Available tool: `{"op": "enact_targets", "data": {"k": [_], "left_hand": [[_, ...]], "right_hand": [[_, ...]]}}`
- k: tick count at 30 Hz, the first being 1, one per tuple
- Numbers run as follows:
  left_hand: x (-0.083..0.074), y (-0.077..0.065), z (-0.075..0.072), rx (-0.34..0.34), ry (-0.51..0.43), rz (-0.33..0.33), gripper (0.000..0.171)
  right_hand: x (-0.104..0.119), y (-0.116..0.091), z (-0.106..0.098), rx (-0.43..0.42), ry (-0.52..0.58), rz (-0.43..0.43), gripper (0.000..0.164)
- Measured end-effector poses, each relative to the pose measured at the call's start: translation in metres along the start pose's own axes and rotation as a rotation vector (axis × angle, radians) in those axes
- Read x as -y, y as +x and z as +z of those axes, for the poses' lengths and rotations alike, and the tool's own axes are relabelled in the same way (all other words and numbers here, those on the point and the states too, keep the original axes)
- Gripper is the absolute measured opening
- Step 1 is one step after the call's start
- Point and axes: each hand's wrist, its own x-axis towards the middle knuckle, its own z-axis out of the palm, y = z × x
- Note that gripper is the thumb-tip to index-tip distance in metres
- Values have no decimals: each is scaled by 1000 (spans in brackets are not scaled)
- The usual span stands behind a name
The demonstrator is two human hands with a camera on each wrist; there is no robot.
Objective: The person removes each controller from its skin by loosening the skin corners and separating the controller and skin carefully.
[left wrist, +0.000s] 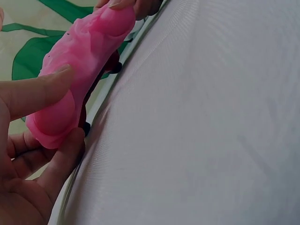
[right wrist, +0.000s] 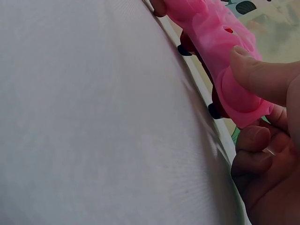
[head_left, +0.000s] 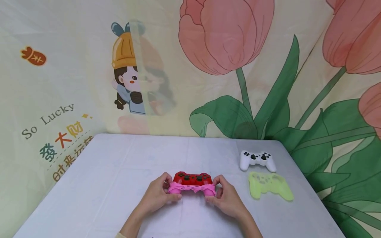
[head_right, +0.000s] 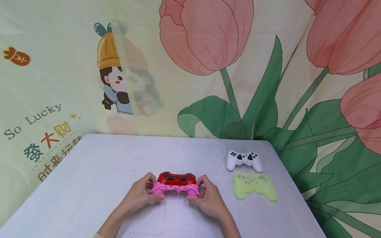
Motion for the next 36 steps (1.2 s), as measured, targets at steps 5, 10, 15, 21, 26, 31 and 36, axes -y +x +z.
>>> {"op": "enact_targets", "data": {"k": [5,10,15,21,26,31,36], "left_hand": [[-1,0,1,9,-1,-9,55],[-1,-1,2,10,-18,-20,56],[-3,-1,2,-13,-97,-31,59],[-3,0,0,-14,-150,-23,61],[-3,0,0,10,-134,-23,58],[-3,1,0,37,-132,-47,55],[-3,1,1,31,-142,-77,55]], "right_hand": [[-1,0,0,-3,-4,-6,52],[0,0,1,0,26,16,52],[0,-1,2,-6,116,30,52],[1,0,2,5,169,34,52],[2,0,0,6,160,49,50],[3,-1,-1,29,156,54,50],[3,-1,1,26,132,58,51]]}}
